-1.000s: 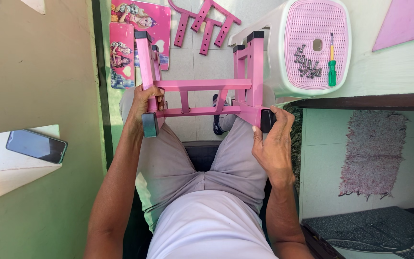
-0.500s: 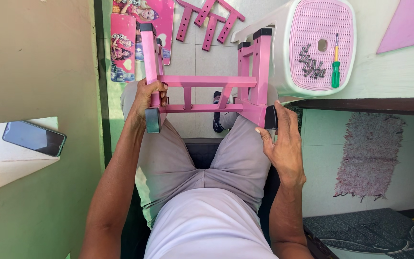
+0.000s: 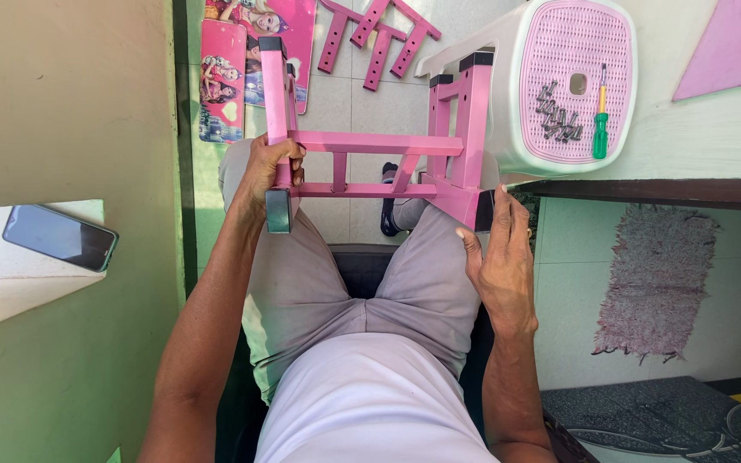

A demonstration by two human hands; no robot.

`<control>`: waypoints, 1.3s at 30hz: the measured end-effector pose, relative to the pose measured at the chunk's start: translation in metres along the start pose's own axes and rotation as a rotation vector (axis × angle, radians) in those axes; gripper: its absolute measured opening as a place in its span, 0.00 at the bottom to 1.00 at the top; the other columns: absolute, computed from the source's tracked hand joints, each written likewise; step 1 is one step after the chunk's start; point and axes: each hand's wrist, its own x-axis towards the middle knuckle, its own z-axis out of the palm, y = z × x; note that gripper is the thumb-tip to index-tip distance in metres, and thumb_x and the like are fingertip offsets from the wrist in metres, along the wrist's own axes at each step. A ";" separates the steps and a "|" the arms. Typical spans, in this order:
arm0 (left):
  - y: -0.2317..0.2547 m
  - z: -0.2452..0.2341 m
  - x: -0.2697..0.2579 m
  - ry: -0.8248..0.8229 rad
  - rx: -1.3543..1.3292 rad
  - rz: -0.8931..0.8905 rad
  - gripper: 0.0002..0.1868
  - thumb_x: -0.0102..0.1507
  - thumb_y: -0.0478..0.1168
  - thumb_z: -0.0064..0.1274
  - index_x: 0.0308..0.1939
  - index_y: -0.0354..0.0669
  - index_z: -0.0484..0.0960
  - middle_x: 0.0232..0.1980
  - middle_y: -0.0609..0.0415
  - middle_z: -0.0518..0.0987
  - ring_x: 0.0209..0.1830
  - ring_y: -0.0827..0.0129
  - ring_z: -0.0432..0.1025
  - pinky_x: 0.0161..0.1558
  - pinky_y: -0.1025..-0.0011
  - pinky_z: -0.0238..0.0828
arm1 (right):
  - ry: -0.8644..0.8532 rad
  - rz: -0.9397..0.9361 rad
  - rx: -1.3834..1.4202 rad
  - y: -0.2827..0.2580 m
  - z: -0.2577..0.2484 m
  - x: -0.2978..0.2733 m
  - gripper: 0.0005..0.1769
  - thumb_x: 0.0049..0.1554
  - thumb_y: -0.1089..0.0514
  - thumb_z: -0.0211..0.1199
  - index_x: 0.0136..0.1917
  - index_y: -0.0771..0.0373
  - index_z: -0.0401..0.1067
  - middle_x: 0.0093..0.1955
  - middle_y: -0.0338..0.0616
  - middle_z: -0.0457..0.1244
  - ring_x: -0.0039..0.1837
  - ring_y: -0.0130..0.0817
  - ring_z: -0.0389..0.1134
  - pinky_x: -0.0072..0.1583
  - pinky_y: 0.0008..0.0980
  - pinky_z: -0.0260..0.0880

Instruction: The person assembles a pink metal chair by attaching black rubber feet to the legs and connecting the seat frame to the base. They align the parts and insert bolts to secure the connections.

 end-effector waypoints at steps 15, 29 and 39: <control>-0.005 -0.004 0.005 0.009 0.000 -0.015 0.07 0.54 0.35 0.54 0.31 0.35 0.76 0.23 0.54 0.71 0.15 0.70 0.67 0.21 0.72 0.66 | 0.177 -0.036 0.022 0.007 0.023 -0.002 0.34 0.66 0.59 0.63 0.78 0.74 0.55 0.66 0.65 0.57 0.68 0.54 0.65 0.67 0.46 0.73; -0.002 0.000 0.001 0.032 0.045 -0.009 0.08 0.53 0.38 0.54 0.32 0.37 0.76 0.23 0.56 0.71 0.15 0.72 0.67 0.20 0.73 0.67 | 0.223 -0.045 -0.027 0.004 0.026 -0.001 0.32 0.65 0.63 0.63 0.77 0.76 0.57 0.65 0.65 0.58 0.66 0.54 0.66 0.64 0.44 0.74; 0.001 0.001 0.000 0.027 0.042 -0.018 0.07 0.53 0.37 0.55 0.31 0.38 0.76 0.23 0.56 0.72 0.16 0.72 0.67 0.21 0.73 0.66 | 0.204 -0.142 -0.055 0.009 0.020 0.001 0.35 0.65 0.58 0.67 0.76 0.78 0.57 0.65 0.67 0.59 0.67 0.56 0.66 0.65 0.45 0.74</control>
